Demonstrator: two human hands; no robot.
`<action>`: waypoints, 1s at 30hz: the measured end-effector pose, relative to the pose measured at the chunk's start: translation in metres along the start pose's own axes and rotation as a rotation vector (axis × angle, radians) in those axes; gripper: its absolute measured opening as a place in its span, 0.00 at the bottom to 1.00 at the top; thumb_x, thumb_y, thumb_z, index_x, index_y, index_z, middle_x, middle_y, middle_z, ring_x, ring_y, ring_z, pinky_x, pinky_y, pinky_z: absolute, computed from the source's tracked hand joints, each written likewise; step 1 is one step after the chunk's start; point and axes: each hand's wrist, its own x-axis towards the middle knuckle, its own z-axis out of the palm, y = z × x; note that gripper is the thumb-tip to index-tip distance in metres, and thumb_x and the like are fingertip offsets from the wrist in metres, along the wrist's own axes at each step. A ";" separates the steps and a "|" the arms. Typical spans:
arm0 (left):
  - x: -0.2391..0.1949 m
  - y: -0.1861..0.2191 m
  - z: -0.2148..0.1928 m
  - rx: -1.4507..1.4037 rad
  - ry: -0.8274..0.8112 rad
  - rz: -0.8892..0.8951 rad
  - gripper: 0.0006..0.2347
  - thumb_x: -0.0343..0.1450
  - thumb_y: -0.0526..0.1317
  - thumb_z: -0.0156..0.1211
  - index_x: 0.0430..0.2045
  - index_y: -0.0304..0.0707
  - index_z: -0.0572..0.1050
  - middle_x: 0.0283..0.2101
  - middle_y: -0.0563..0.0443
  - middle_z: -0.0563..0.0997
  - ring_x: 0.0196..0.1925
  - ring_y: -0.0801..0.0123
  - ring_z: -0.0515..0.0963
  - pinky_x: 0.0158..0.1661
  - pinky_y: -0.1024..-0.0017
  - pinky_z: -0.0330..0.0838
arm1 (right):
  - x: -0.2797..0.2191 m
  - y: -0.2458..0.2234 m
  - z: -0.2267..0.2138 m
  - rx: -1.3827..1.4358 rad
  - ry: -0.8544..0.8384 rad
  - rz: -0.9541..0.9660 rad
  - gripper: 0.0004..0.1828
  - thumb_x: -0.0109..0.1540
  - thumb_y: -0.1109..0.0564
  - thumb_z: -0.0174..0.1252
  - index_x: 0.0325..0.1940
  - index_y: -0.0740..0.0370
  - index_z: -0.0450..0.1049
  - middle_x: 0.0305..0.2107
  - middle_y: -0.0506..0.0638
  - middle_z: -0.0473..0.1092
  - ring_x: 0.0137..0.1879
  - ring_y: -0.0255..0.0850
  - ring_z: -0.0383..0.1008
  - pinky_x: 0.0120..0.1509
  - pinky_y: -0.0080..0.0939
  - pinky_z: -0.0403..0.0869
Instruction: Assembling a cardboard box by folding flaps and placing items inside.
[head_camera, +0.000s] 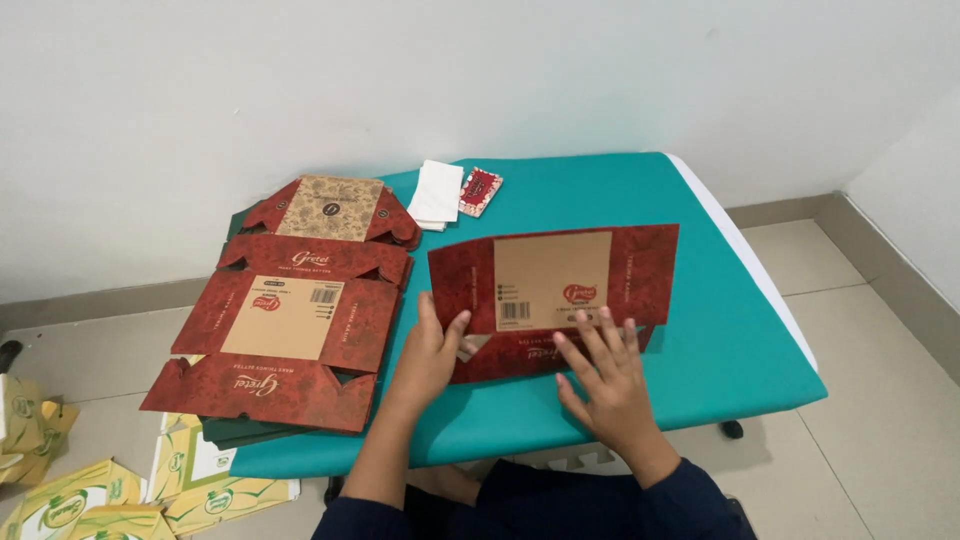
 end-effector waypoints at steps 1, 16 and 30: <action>0.007 -0.004 0.002 0.001 -0.004 -0.003 0.15 0.72 0.47 0.42 0.48 0.38 0.54 0.27 0.44 0.82 0.28 0.61 0.83 0.25 0.66 0.72 | -0.001 0.001 0.009 0.001 -0.003 0.004 0.29 0.63 0.53 0.54 0.68 0.53 0.56 0.68 0.56 0.49 0.75 0.56 0.44 0.77 0.64 0.44; -0.060 -0.059 0.105 0.957 0.215 0.626 0.33 0.71 0.63 0.36 0.62 0.36 0.56 0.68 0.45 0.55 0.71 0.57 0.49 0.65 0.49 0.41 | -0.019 0.013 0.049 0.043 -0.594 0.120 0.30 0.67 0.42 0.33 0.72 0.53 0.47 0.69 0.49 0.44 0.74 0.46 0.36 0.73 0.52 0.38; -0.050 -0.086 0.112 1.160 0.334 0.601 0.68 0.39 0.91 0.55 0.65 0.37 0.48 0.70 0.48 0.48 0.73 0.63 0.45 0.67 0.55 0.35 | -0.044 -0.016 0.054 0.069 -0.483 0.119 0.27 0.67 0.50 0.37 0.69 0.62 0.52 0.67 0.54 0.49 0.73 0.43 0.46 0.74 0.45 0.47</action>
